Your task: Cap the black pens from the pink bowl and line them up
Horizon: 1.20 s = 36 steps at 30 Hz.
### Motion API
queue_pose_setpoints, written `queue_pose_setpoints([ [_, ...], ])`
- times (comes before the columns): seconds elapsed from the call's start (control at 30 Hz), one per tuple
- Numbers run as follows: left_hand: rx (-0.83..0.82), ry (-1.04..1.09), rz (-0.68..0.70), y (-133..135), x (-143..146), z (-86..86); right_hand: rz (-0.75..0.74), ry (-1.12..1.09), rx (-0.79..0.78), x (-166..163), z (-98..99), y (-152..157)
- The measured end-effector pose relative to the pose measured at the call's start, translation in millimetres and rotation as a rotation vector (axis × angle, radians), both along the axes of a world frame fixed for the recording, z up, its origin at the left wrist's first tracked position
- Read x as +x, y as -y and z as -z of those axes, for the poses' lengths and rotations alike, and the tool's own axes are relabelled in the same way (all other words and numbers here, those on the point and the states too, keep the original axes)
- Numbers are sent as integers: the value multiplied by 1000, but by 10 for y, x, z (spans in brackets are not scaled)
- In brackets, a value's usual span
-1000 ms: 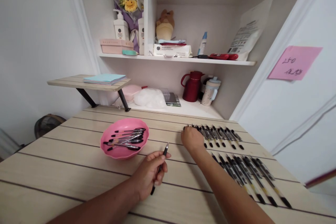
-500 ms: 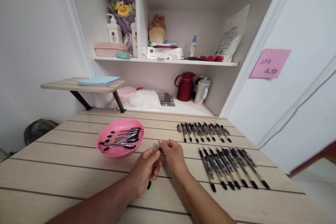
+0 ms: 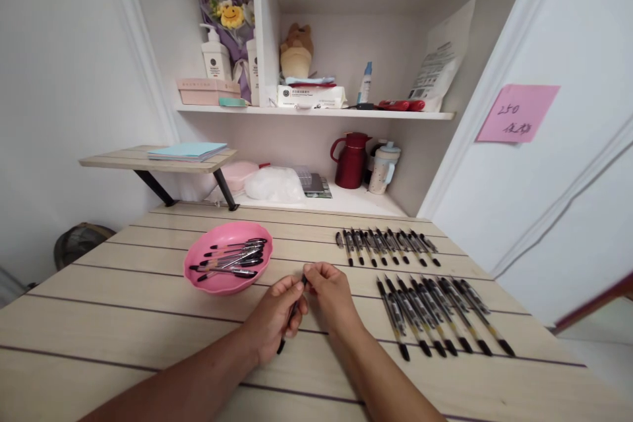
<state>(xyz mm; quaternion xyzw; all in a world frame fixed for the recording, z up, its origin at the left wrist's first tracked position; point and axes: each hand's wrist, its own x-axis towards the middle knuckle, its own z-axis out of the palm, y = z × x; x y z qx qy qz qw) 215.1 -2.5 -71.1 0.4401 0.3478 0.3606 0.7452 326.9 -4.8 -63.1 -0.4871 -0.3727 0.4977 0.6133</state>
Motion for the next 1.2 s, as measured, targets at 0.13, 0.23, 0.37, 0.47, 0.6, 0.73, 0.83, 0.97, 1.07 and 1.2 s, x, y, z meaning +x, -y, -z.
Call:
queue_pose_setpoints([
  [0.13, 1, 21, -8, 2, 0, -1, -71, -106, -16, 8, -13, 19],
  [0.23, 0, 31, 1, 2, -5, -1, -66, -69, -50, 24, 18, 16],
  [0.37, -22, 37, 15, -3, -14, -4, -80, -42, -24, 42, 40, -4],
  [0.47, -42, 39, 12, -4, -18, -6, -93, -127, -49, 40, 36, -9],
  [0.6, -51, 34, 17, -3, -17, -6, -125, -99, -57, 39, 56, -17],
  [0.73, -52, 14, 8, -11, -8, -11, -123, -142, 6, 20, 82, -42],
  [0.83, -60, 1, 2, -21, -2, -19, -170, -251, 39, -15, 89, -56],
  [0.97, -58, -2, 2, -25, -2, -23, -251, -304, 33, -33, 73, -50],
  [1.07, -60, 8, 3, -18, -5, -25, -274, -310, -7, -25, 57, -36],
  [1.2, -68, -6, 8, -7, -4, -36, -212, -276, -14, -21, 53, -36],
])
